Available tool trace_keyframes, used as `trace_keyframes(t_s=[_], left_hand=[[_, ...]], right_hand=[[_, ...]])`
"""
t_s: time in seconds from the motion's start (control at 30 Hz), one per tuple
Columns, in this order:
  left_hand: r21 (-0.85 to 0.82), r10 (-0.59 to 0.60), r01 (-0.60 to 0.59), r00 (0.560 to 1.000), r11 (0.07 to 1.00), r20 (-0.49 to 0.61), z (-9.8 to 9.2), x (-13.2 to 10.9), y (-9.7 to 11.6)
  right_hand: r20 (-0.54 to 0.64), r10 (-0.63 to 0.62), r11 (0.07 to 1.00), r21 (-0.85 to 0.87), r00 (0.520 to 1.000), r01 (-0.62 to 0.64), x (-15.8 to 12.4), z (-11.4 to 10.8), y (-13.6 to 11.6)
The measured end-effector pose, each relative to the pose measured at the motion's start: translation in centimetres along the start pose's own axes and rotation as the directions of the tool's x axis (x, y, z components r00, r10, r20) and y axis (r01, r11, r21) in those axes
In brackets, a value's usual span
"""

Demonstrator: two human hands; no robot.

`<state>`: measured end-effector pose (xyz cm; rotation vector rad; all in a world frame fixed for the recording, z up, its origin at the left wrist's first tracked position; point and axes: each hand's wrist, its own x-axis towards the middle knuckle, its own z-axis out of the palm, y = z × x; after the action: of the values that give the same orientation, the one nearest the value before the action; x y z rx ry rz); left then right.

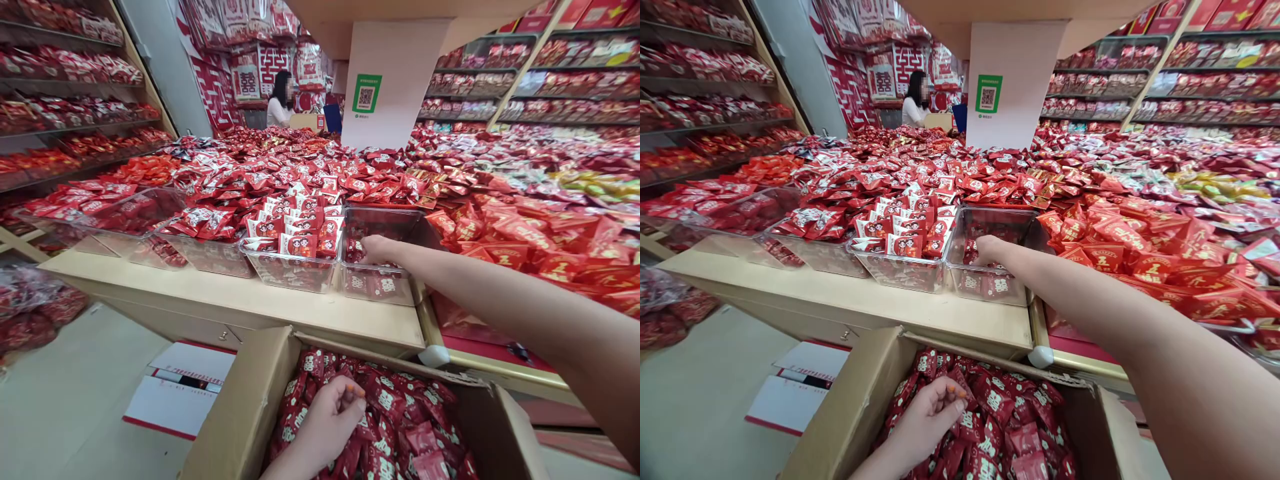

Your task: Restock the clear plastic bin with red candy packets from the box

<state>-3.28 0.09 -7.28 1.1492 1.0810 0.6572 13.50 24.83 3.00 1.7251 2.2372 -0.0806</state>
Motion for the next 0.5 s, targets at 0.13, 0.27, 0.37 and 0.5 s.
trace_keyframes(t_s=[0.13,0.27,0.37,0.5], left_hand=[[0.039,0.002,-0.002,1.0,0.999,0.006,0.04,0.11,-0.24],[0.066,0.003,-0.004,1.0,0.998,0.024,0.08,0.24,-0.58],[0.083,-0.01,0.007,0.999,0.996,0.037,0.03,0.32,-0.62],[0.082,-0.032,0.028,0.998,0.996,0.045,-0.09,0.38,-0.49]], right_hand=[[0.041,-0.019,1.0,0.026,0.999,0.018,0.34,0.3,-0.41],[0.018,-0.059,0.998,0.02,0.998,0.059,0.5,0.39,-0.46],[0.083,-0.048,0.999,0.009,0.995,0.047,0.25,0.35,-0.4],[0.094,-0.076,0.997,0.023,0.993,0.074,0.03,0.22,-0.4]])
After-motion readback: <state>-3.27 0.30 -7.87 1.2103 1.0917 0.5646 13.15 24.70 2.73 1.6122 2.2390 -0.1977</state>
